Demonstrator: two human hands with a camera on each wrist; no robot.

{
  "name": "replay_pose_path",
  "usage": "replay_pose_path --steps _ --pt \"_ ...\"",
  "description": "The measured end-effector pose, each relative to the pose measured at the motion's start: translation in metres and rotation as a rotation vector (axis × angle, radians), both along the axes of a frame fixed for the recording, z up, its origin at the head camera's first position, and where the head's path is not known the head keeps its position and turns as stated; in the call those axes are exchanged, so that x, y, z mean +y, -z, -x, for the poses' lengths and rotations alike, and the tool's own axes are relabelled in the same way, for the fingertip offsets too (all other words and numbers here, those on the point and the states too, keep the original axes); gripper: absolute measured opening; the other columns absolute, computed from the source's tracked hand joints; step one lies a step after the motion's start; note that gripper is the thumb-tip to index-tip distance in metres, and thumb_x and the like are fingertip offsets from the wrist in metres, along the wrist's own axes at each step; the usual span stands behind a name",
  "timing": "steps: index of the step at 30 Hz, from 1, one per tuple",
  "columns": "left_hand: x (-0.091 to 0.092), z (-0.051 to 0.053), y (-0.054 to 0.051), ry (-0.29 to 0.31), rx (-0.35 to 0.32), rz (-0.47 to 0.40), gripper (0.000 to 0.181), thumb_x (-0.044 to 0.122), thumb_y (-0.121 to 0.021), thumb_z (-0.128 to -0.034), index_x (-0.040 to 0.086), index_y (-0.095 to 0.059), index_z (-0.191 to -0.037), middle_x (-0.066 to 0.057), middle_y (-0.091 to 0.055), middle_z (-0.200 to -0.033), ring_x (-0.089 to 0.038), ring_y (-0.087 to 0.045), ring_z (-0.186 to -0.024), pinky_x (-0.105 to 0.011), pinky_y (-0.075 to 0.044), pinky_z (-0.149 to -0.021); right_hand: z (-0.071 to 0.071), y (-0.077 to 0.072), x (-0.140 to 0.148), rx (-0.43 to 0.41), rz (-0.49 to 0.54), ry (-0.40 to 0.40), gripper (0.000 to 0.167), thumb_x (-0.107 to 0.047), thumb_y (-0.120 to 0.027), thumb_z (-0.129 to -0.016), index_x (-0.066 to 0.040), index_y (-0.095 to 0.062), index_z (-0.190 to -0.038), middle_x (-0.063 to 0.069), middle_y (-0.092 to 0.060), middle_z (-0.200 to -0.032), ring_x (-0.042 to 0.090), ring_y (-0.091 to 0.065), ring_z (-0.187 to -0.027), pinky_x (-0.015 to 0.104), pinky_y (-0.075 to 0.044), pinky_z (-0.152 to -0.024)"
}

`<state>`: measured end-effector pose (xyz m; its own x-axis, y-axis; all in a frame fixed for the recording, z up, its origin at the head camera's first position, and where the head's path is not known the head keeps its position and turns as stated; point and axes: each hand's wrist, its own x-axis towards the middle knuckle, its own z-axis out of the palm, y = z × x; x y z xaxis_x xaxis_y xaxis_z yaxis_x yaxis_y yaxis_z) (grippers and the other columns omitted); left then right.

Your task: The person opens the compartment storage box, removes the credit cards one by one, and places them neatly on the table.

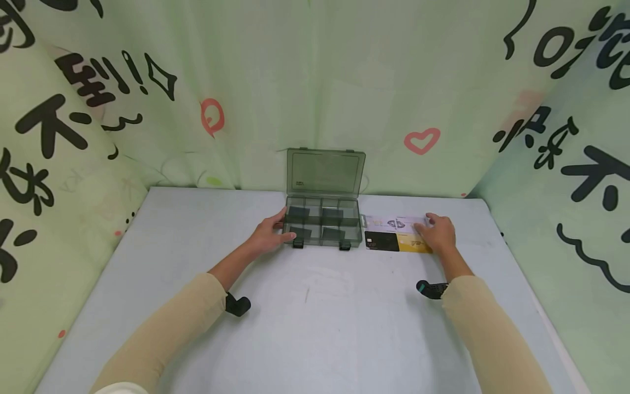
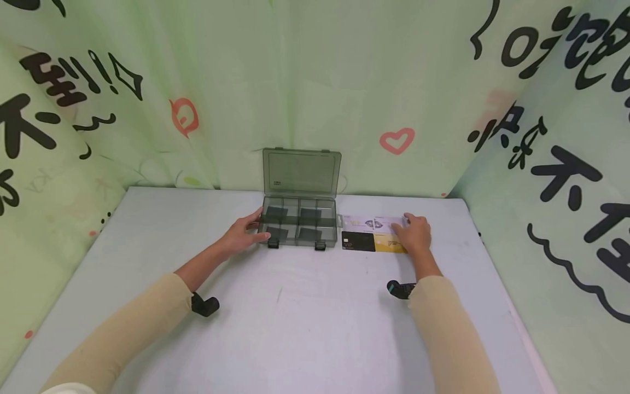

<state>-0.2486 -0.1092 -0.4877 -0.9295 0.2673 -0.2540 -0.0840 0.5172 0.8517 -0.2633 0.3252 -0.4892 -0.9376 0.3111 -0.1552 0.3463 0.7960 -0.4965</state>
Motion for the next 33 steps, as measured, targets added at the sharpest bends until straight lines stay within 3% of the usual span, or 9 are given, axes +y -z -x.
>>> replay_pose_path --steps 5,20,33 --pt "0.0007 -0.0007 0.0 0.007 0.002 0.008 0.082 0.03 -0.066 -0.0922 0.027 -0.014 -0.156 -0.015 -0.034 -0.156 -0.03 -0.033 -0.144 -0.051 -0.031 -0.115 0.0 0.0062 0.0062 -0.014 0.038 0.032 0.059 -0.026 -0.055 -0.097 0.0 -0.037 -0.146 0.03 -0.035 -0.145 0.044 -0.032 -0.133 0.056 -0.028 -0.114" --pt "0.0013 0.0006 0.0014 0.008 0.001 0.011 0.083 0.031 -0.067 -0.0917 0.028 -0.015 -0.156 -0.015 -0.034 -0.155 -0.03 -0.033 -0.144 -0.051 -0.031 -0.115 -0.0062 0.0026 0.0051 -0.002 0.013 -0.012 0.056 -0.025 -0.056 -0.097 -0.001 -0.04 -0.145 0.032 -0.032 -0.145 0.048 -0.032 -0.133 0.057 -0.028 -0.112" --pt "-0.0013 0.0 0.0007 0.005 -0.006 0.005 0.083 0.03 -0.067 -0.0919 0.029 -0.014 -0.156 -0.011 -0.03 -0.158 -0.03 -0.032 -0.144 -0.051 -0.032 -0.114 -0.0066 0.0046 0.0058 0.014 0.107 0.024 0.056 -0.028 -0.05 -0.1 -0.006 -0.036 -0.149 0.024 -0.039 -0.146 0.04 -0.039 -0.128 0.054 -0.035 -0.109"
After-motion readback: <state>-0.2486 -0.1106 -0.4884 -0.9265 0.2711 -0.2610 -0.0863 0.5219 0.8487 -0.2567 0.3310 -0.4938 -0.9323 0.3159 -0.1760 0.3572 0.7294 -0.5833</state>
